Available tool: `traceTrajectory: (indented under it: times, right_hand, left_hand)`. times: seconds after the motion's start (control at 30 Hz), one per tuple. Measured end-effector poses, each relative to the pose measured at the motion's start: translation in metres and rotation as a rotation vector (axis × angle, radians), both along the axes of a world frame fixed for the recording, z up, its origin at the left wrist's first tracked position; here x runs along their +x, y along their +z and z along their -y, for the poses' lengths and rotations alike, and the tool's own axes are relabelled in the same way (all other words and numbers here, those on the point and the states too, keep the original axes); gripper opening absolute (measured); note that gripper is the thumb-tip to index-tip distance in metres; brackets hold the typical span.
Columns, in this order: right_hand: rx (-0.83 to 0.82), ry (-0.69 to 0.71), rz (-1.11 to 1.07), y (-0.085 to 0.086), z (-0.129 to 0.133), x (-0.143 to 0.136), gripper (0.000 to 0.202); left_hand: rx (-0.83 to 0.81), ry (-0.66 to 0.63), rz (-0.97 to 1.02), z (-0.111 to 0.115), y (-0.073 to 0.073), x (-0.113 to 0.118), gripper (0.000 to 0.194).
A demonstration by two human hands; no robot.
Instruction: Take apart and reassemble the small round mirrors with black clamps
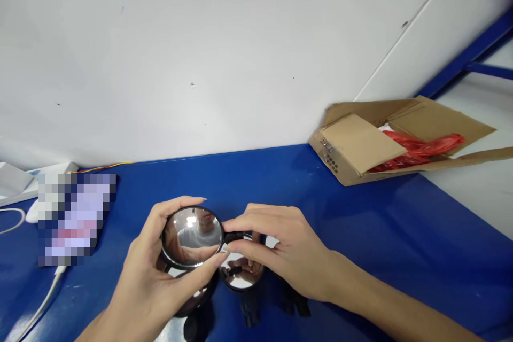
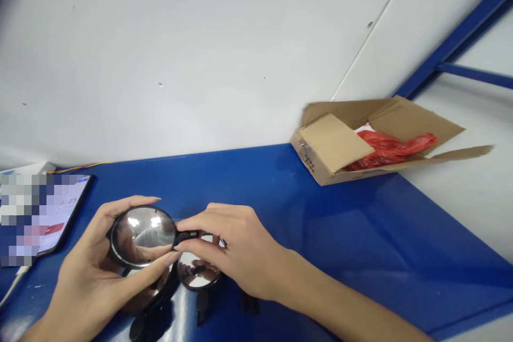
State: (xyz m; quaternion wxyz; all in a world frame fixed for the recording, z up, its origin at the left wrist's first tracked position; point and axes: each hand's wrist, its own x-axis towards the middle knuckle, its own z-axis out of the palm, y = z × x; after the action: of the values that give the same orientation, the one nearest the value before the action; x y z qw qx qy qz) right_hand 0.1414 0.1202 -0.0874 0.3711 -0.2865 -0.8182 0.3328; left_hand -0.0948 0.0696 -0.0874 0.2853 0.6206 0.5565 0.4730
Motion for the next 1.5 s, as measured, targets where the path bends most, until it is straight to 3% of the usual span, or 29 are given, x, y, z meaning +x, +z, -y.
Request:
traceTrajectory:
  times: [0.57,1.0,1.3,1.5]
  right_hand:
    - [0.104,0.009,0.054,-0.004,-0.003,0.001,0.019]
    - [0.112,-0.001,0.084,-0.003,-0.003,0.001,0.022]
    - [0.286,-0.054,0.045,-0.007,-0.005,-0.001,0.016]
    - [0.438,-0.111,0.041,-0.013,-0.009,-0.001,0.017]
  left_hand:
    - [-0.167,-0.034,0.089,-0.001,0.0,0.0,0.061]
    - [-0.141,-0.049,0.092,-0.004,0.0,-0.002,0.063]
    - [-0.26,-0.009,0.307,-0.001,0.013,0.009,0.064]
    - [-0.237,-0.004,0.279,-0.009,0.009,0.0,0.072]
